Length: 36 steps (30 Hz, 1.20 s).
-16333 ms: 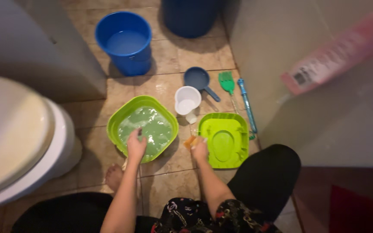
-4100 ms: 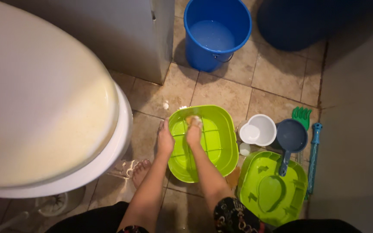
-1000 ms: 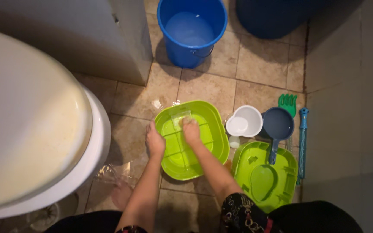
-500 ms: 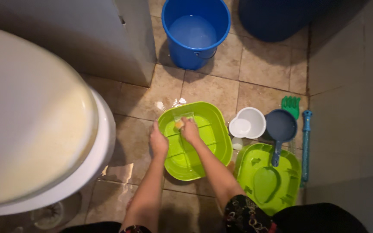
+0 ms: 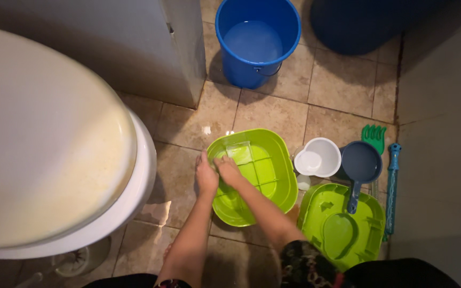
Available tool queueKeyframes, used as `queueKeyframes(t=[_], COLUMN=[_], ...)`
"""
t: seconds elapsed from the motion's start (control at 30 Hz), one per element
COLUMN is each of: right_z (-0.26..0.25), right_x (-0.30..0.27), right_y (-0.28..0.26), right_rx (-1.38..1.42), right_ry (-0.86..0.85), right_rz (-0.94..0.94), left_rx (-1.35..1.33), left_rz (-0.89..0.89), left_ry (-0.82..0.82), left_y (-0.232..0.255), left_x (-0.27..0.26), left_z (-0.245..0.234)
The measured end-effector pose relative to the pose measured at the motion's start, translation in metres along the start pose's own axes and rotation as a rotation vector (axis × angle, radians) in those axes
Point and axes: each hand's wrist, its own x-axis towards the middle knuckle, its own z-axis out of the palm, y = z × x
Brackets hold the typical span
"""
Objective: The person scrubs a green plastic container and its lid with a sponge, rinsing them with water from a blue bucket. They then scrub a small white bowl and a blue scoop, rinsing each item before placing them aside.
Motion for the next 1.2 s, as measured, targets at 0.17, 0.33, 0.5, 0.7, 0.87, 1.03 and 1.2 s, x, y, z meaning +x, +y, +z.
queueKeyframes(t=[0.17,0.33,0.5,0.7,0.87,1.03,1.2], right_z=[-0.015,-0.001,0.000,0.011,0.010,0.010,0.007], right_x=[0.000,-0.011,-0.001,-0.003,0.012,-0.011,-0.014], right_y=[0.008,-0.005,0.000,-0.007,0.003,0.014,0.028], right_rx=[-0.148,0.042,-0.214,-0.076,-0.301,-0.047,-0.363], right_ry=[0.007,-0.060,-0.012,-0.035,0.079,-0.007,-0.068], right_rz=[0.059,0.044,0.001,0.033,0.122,-0.122,-0.187], left_rx=[0.084,0.065,0.092,0.062,0.117,0.075,0.078], left_rz=[-0.018,-0.062,-0.033,-0.062,-0.026,-0.048,-0.008], left_ry=[-0.008,-0.033,-0.018,-0.032,-0.007,0.002,0.027], left_y=[0.007,0.007,0.014,0.010,0.012,0.013,0.016], left_x=[0.003,-0.002,0.001,-0.005,0.006,-0.005,-0.008], left_z=[-0.003,-0.007,-0.008,-0.008,-0.007,-0.009,-0.008])
